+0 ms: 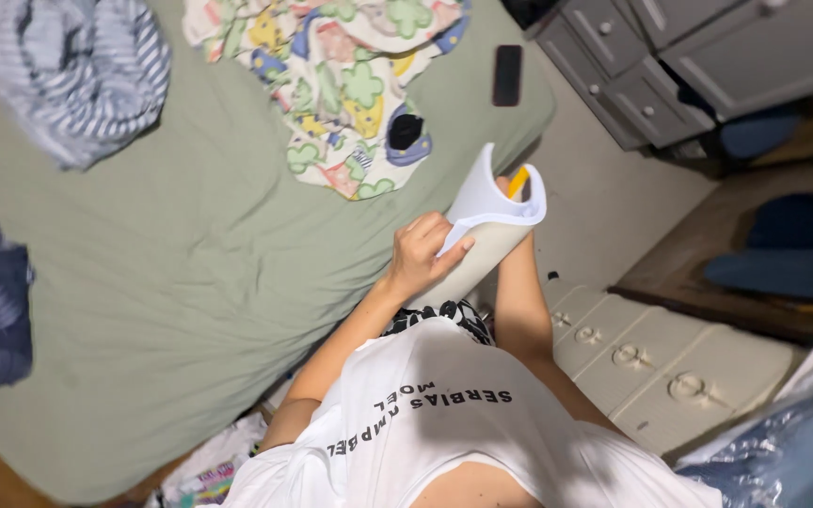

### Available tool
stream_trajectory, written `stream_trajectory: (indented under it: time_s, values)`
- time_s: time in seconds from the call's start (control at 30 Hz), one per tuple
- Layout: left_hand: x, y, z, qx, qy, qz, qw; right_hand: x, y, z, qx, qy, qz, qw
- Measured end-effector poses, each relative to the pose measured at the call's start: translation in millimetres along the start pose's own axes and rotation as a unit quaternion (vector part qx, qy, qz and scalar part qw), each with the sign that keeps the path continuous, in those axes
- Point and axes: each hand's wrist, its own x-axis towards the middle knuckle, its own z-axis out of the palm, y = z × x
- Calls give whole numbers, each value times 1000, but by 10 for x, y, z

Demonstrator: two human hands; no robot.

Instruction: The person organizes various personal items in a bedroom. They handle a purple pouch, a green box, a blue packaged item, a red sachet, a small yellow bottle, and a green tissue pack, moving them between a bed and a shelf.

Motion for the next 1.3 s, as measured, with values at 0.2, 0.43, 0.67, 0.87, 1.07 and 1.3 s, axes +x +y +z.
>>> stream_trajectory:
  time_s: [0.2, 0.43, 0.67, 0.87, 1.07, 1.3]
  values:
    - [332, 80, 510, -45, -70, -38, 996, -278, -528, 269, -6, -92, -70, 993]
    - [770, 252, 1153, -248, -255, -146, 923, -673, -1138, 343, -43, -143, -149, 977]
    - [900, 387, 1920, -264, -329, -32, 906, -1150, -1859, 49, -100, -176, -218, 955]
    - [885, 781, 2325, -365, -381, 11, 849, -1569, -2304, 0, -130, -39, -253, 958]
    - [1077, 1176, 2698, -368, -380, 164, 833, -1689, -2638, 261, -240, 73, -331, 910]
    - [1485, 1479, 3239, -313, -407, 381, 769, -2210, -2995, 424, -115, 357, -384, 843]
